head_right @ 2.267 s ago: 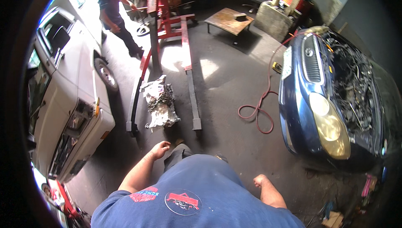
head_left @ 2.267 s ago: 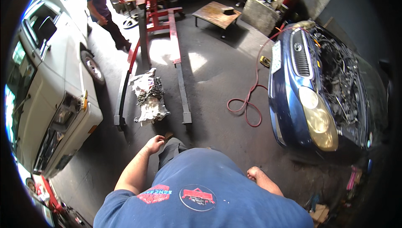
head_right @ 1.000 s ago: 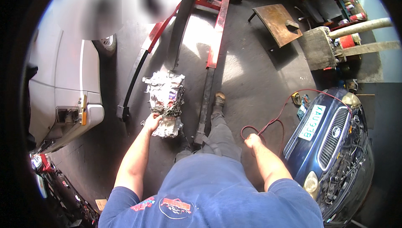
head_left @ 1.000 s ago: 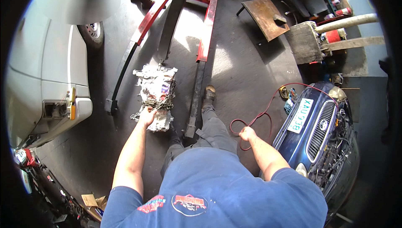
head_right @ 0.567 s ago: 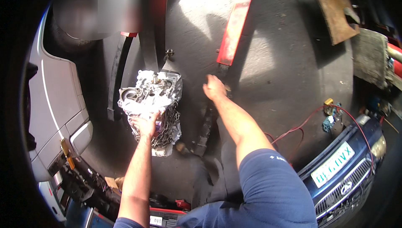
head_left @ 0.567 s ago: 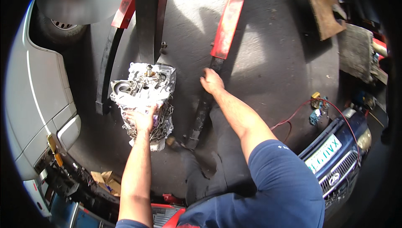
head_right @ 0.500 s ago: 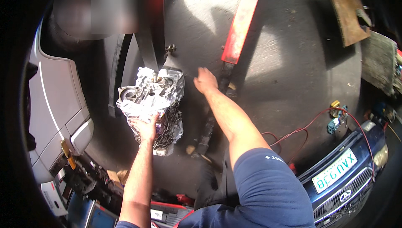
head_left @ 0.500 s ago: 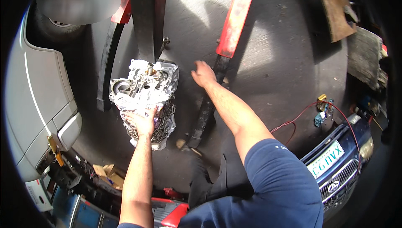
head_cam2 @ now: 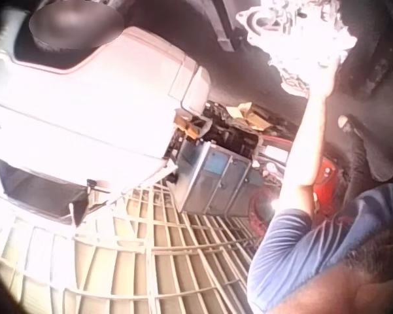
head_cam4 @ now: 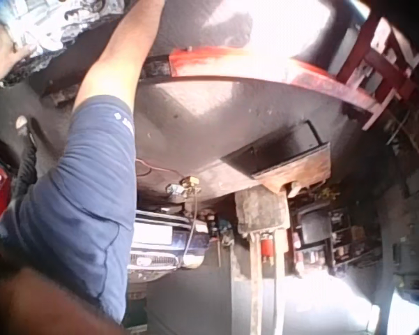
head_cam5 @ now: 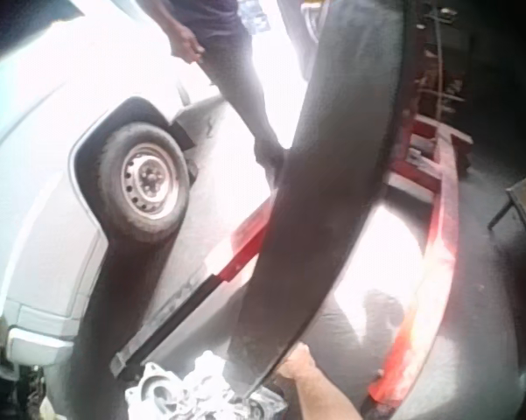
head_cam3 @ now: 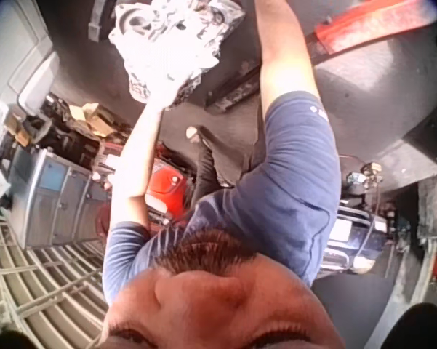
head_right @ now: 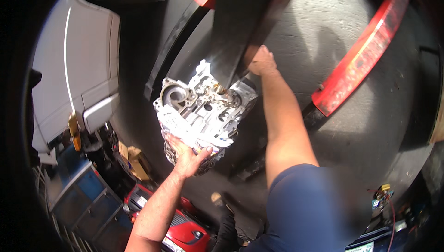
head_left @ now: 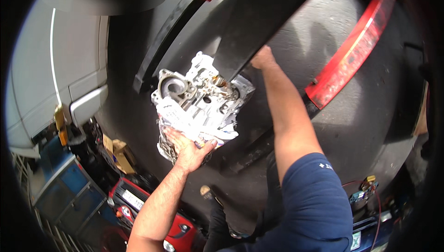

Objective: The person secures a wrapped engine block to a red engine hoist using a metal chain. They wrap the chain around the engine, attach the hook to the hoist, and adjust the chain to ensure the load is stable.

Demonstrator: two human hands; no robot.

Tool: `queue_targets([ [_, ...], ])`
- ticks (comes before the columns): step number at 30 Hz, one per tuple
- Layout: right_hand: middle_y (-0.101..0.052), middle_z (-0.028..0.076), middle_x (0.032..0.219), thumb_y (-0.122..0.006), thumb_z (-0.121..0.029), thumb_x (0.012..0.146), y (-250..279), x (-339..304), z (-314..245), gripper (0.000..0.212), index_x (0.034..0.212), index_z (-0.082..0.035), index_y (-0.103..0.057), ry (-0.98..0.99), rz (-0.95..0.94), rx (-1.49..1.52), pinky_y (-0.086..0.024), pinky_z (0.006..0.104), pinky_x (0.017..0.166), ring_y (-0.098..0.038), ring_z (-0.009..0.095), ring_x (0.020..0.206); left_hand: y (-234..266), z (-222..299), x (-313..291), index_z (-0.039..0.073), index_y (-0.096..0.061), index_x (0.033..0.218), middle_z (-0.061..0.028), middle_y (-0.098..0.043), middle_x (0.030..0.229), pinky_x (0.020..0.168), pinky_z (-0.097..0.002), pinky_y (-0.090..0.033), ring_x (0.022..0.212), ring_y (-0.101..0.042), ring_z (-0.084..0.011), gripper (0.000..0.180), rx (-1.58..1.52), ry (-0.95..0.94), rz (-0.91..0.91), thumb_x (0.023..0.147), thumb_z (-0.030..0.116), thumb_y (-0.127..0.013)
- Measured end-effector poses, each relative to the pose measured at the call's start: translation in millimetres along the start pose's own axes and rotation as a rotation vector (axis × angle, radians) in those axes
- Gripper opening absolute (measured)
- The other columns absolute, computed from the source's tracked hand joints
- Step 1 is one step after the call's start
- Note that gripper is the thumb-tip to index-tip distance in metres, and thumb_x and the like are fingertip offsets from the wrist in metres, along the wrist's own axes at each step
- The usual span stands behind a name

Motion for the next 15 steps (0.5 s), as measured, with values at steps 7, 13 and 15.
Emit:
queue_targets([
  [7, -0.070, 0.021, 0.092, -0.070, -0.023, 0.074, 46.2, -61.0, 19.5, 0.034, 0.103, -0.005, -0.071, 0.100, 0.017, 0.263, -0.052, 0.0405, 0.085, -0.068, 0.031, 0.094, -2.2, -2.6, 0.8, -0.018, 0.027, 0.138, -0.0431, 0.023, 0.148, 0.118, -0.0520, 0.008, 0.143, 0.022, -0.0493, 0.155, -0.120, 0.035, 0.098, 0.065, 0.069, -0.078],
  [13, -0.067, 0.012, 0.081, -0.078, -0.028, 0.077, 92.7, -108.8, 4.5, 0.041, 0.105, 0.000, -0.065, 0.050, -0.303, 0.333, -0.051, 0.0366, 0.065, -0.066, 0.022, 0.068, -2.4, -2.1, -1.7, -0.011, 0.030, 0.141, -0.0386, 0.026, 0.150, 0.118, -0.0545, 0.004, 0.145, 0.021, -0.0472, 0.158, -0.213, 0.082, 0.143, 0.062, 0.070, -0.080],
  [15, -0.065, 0.009, 0.078, -0.082, -0.026, 0.076, 107.4, -124.0, -4.9, 0.045, 0.105, 0.001, -0.062, -0.011, -0.398, 0.355, -0.048, 0.0341, 0.060, -0.063, 0.018, 0.065, -1.4, -2.1, -3.0, -0.008, 0.030, 0.142, -0.0367, 0.026, 0.151, 0.119, -0.0549, 0.003, 0.145, 0.020, -0.0468, 0.158, -0.248, 0.112, 0.137, 0.061, 0.070, -0.081],
])
Point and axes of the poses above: each hand's wrist, its own x-axis towards the middle knuckle, its own y-axis out of the back of the hand, z = x × y, the point moved 6 cm from there along x, towards the middle knuckle
